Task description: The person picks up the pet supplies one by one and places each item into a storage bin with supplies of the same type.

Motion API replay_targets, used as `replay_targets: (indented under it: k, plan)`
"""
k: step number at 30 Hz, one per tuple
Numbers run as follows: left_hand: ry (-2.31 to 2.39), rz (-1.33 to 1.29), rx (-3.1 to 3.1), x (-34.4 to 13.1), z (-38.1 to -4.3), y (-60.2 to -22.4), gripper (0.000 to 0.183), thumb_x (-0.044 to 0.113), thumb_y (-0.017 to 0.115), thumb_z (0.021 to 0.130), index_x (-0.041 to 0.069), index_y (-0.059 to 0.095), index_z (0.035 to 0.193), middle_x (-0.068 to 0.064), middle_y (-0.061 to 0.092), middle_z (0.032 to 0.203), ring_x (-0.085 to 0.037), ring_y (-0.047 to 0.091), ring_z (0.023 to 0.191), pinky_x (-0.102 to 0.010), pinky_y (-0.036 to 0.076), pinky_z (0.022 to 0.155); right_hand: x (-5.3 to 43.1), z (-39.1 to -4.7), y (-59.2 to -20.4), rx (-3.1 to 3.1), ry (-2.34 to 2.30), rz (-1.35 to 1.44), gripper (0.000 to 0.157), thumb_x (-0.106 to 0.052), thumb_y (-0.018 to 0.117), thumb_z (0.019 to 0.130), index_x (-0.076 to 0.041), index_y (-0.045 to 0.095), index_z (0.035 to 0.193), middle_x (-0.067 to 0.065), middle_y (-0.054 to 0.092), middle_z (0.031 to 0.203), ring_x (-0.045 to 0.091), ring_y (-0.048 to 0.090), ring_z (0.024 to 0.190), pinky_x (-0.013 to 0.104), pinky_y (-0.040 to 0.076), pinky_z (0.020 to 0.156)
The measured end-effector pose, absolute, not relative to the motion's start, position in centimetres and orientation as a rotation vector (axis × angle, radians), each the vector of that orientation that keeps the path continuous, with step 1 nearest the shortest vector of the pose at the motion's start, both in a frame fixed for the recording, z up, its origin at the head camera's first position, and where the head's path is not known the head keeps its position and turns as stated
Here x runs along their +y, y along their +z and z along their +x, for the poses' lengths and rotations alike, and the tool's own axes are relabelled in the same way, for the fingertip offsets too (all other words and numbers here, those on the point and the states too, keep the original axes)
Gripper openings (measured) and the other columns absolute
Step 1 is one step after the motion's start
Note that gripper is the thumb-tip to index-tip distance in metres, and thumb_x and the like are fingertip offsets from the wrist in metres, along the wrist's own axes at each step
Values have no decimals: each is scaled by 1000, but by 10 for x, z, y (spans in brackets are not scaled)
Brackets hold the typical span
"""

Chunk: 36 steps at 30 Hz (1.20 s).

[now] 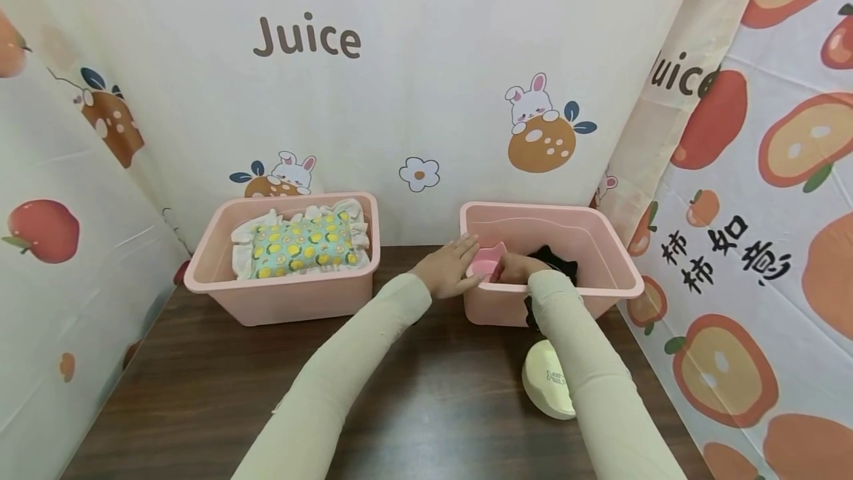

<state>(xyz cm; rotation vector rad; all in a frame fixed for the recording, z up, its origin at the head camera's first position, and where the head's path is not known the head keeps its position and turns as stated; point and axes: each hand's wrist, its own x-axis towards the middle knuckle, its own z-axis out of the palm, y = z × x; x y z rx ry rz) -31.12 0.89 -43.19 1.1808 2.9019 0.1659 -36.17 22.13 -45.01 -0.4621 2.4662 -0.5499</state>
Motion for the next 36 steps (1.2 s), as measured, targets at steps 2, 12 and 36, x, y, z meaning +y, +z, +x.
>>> replay_targets:
  k: [2,12,36]
  plan:
    - [165,1182,2899,9,-311,-432,71,50,30,100,3,21,152,-12,17,159,-24,11,148,-36,15,119,222,-362,-450,2443,-530,-461,20,-5,64,84,-1,72,101,5,69,86,15,56,71,24,48,64]
    - [162,1127,2888,10,-308,-430,71,51,30,100,6,18,153,-8,13,161,-20,7,148,-33,11,119,221,-361,-451,2332,-443,-433,36,-6,58,84,0,67,119,11,66,110,20,57,88,31,50,75]
    - [209,1132,2901,10,-310,-432,69,49,32,100,6,20,153,-9,16,160,-21,8,148,-35,13,119,222,-365,-448,2264,-512,-447,33,-11,57,88,-9,68,119,6,65,112,18,57,92,32,50,79]
